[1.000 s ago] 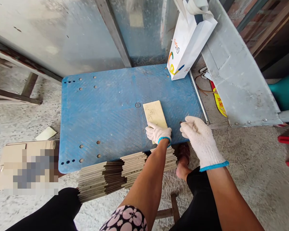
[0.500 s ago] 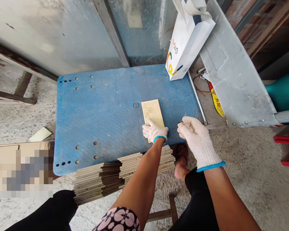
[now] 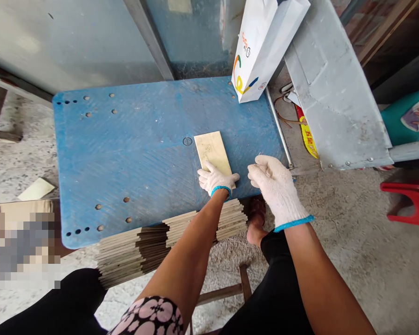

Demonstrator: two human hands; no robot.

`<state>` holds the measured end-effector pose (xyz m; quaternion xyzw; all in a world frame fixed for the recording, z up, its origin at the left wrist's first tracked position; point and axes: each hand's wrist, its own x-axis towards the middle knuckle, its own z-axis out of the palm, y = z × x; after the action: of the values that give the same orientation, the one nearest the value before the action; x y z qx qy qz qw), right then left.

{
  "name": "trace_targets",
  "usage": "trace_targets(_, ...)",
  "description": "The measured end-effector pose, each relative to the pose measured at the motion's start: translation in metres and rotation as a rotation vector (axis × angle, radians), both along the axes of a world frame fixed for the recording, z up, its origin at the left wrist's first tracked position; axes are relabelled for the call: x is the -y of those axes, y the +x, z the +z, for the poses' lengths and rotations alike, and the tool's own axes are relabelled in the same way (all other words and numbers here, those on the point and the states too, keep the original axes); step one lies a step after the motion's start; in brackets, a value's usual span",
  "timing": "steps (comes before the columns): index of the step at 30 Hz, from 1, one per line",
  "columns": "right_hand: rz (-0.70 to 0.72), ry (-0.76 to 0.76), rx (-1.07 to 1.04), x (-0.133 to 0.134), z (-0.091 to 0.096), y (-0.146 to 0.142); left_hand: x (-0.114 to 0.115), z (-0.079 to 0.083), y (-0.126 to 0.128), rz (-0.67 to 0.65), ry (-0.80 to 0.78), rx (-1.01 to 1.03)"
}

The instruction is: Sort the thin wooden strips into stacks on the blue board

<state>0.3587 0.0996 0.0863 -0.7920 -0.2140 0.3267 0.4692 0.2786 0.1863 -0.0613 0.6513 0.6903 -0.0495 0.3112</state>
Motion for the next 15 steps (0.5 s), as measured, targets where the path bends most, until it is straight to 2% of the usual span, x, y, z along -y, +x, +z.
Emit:
trace_targets(4,-0.004,0.016,-0.021,-0.001,0.005,0.001,0.000,0.010,-0.014,-0.110,-0.003,-0.033)
trace_targets(8,-0.011,0.014,-0.030,0.000,0.008,0.001,0.003,0.020,-0.034,-0.386,0.044,-0.072)
trace_targets(11,-0.003,0.021,-0.027,0.000,0.010,0.002,0.002,0.018,-0.047,-0.588,0.069,-0.075)
trace_targets(15,0.019,0.034,-0.009,0.000,0.009,0.003,-0.002,0.012,-0.056,-0.725,0.102,-0.099)
